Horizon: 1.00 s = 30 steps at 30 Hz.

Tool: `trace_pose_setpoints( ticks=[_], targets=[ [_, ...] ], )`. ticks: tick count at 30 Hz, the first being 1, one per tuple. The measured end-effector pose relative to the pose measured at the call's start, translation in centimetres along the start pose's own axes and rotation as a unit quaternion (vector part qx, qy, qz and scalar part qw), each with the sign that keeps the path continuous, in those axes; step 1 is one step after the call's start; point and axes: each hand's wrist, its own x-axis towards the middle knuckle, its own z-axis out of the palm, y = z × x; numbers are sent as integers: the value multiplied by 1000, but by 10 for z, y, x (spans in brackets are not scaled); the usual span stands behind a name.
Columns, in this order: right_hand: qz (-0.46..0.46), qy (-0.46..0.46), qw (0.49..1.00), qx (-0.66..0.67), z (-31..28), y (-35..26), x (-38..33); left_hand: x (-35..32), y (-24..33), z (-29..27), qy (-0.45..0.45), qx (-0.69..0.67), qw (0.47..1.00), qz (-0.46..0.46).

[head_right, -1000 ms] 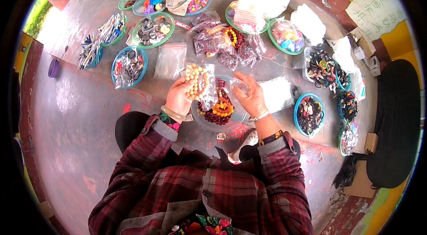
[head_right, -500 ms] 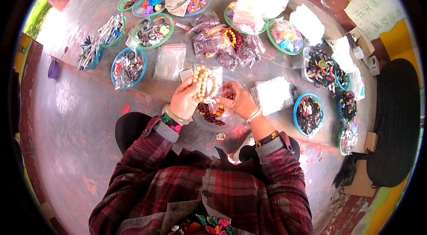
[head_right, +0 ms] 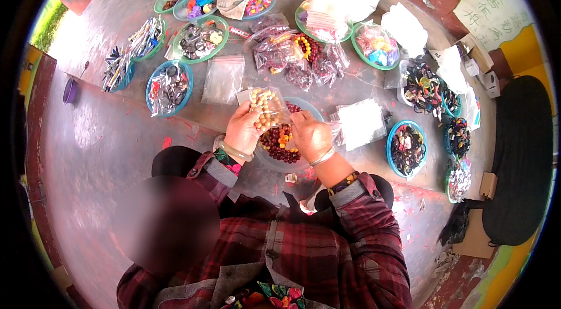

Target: The person sits on the floor and packs beaded bracelets into small plastic bags. They pick up bracelets from a blue bowl, place them into bags, and seal them. The person handles multiple bracelets of different colors and sizes, organizing them into individual packages.

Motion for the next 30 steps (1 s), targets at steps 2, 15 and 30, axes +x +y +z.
trace_pose_setpoints(
  ticks=[2,15,30],
  targets=[
    [-5,20,1000,-7,-3,1,1,2,0,-7,27,52,998,-9],
    [12,-65,989,136,-10,-9,6,1,-9,-3,109,71,991,-42],
    [251,-101,864,425,16,33,1,-2,-8,-4,114,131,984,-47]
  ],
)
